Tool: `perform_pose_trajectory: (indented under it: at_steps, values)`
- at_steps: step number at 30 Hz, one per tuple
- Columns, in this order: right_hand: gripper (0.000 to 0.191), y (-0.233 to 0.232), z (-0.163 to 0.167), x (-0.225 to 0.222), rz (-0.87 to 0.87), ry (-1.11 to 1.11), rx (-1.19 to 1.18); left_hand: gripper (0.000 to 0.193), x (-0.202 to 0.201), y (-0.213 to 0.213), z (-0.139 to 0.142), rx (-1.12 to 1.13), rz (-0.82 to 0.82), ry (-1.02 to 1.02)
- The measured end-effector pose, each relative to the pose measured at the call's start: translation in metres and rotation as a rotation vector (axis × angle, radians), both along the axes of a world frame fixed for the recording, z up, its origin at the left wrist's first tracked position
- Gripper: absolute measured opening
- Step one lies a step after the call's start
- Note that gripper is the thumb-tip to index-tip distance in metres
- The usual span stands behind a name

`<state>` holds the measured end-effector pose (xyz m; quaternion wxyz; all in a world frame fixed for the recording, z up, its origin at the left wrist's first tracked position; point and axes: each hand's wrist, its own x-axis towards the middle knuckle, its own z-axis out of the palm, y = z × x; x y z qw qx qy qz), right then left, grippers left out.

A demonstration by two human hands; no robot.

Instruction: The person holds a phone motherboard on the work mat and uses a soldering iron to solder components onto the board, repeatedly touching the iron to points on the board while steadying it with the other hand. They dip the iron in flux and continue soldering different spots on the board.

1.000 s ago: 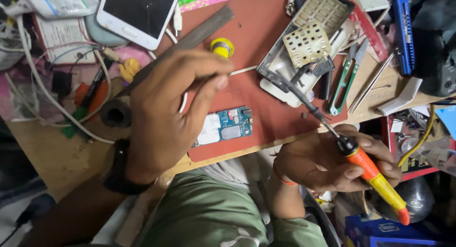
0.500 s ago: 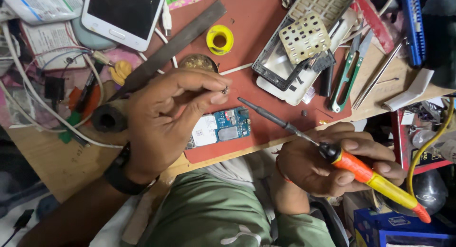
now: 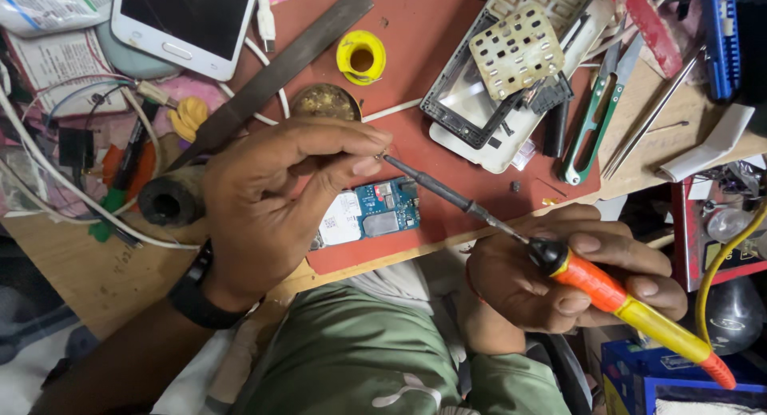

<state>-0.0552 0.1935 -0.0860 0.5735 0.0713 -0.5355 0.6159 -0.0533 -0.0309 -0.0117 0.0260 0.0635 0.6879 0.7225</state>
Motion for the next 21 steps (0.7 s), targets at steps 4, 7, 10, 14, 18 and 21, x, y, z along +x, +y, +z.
perform_pose_trajectory:
  at_steps: [4, 7, 10, 14, 18, 21]
  values:
    - [0.043, -0.0009, -0.0002, -0.0003, 0.000, 0.020, -0.001, 0.012, 0.0002, 0.0002, -0.0004, -0.066, 0.008, 0.039]
    - [0.043, -0.0009, 0.0000, 0.0007, -0.003, -0.013, 0.024, 0.009, 0.0003, 0.0005, -0.0001, -0.074, 0.009, 0.044]
    - [0.044, -0.0002, -0.0005, 0.0013, -0.008, -0.011, 0.018, 0.009, -0.0004, -0.0003, -0.0005, -0.069, -0.001, 0.049]
    - [0.044, 0.0010, -0.0027, 0.0016, -0.014, -0.007, 0.019, 0.010, -0.0008, -0.0007, -0.0014, -0.032, -0.015, 0.045]
    - [0.044, 0.0021, -0.0050, 0.0009, -0.028, -0.003, 0.037, 0.013, -0.0003, 0.0003, -0.0015, -0.022, -0.005, 0.030]
    - [0.045, 0.0030, -0.0057, -0.0003, -0.023, 0.020, 0.035, 0.012, 0.0001, 0.0012, -0.0004, -0.056, 0.007, 0.031]
